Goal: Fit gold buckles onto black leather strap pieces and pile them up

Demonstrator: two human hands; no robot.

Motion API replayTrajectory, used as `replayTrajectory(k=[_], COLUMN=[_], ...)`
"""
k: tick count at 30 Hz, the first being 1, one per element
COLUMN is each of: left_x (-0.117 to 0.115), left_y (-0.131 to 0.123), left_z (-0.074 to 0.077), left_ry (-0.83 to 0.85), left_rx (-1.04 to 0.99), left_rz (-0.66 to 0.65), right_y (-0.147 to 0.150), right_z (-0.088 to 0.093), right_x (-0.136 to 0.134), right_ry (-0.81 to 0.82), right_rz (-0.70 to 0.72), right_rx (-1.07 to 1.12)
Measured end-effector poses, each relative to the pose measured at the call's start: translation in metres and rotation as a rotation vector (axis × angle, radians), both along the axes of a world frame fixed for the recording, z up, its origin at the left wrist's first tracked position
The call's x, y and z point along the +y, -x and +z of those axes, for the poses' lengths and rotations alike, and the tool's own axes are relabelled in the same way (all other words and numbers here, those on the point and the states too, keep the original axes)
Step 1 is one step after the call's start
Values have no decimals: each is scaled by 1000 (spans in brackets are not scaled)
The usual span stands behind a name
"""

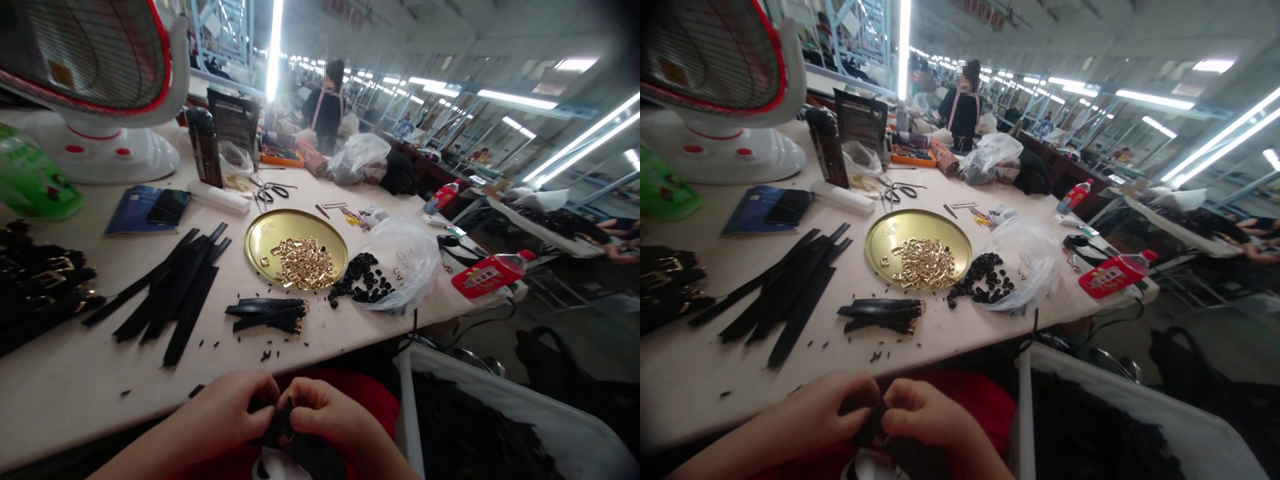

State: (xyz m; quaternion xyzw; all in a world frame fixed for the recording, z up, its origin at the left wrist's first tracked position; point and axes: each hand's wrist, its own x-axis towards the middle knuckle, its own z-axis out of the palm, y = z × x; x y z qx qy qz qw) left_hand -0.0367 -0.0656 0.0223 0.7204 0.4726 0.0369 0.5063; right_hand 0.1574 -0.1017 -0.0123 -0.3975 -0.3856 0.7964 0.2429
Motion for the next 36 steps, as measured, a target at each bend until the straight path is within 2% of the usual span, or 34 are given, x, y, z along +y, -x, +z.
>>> replayTrajectory(k=[4,6,9,13,18,27,32,36], left_x=[-7,-5,0,4,5,6,9,11], left_y=[5,9,15,18,17,23,22,21], left_z=[-4,-6,-8,-11,-17,-28,-29,-29], left_ry=[-57,44,271,382,444,499,529,521], left_rx=[119,120,-7,-154,-225,-237,-242,-216], left_rz=[-106,-155,-196,-128,-39,7,45,26], right_y=[4,8,13,18,23,26,29,30], right_z=[-10,-15,-19,-20,-20,-21,-27,-29], right_x=[-5,-9,-16,-18,-12,-7,-4,-3], right_ry=[33,80,154,197,181,155,102,65], right_rz=[71,72,46,-17,-110,-68,-100,-106], right_rx=[20,71,181,225,106,0,-113,-181])
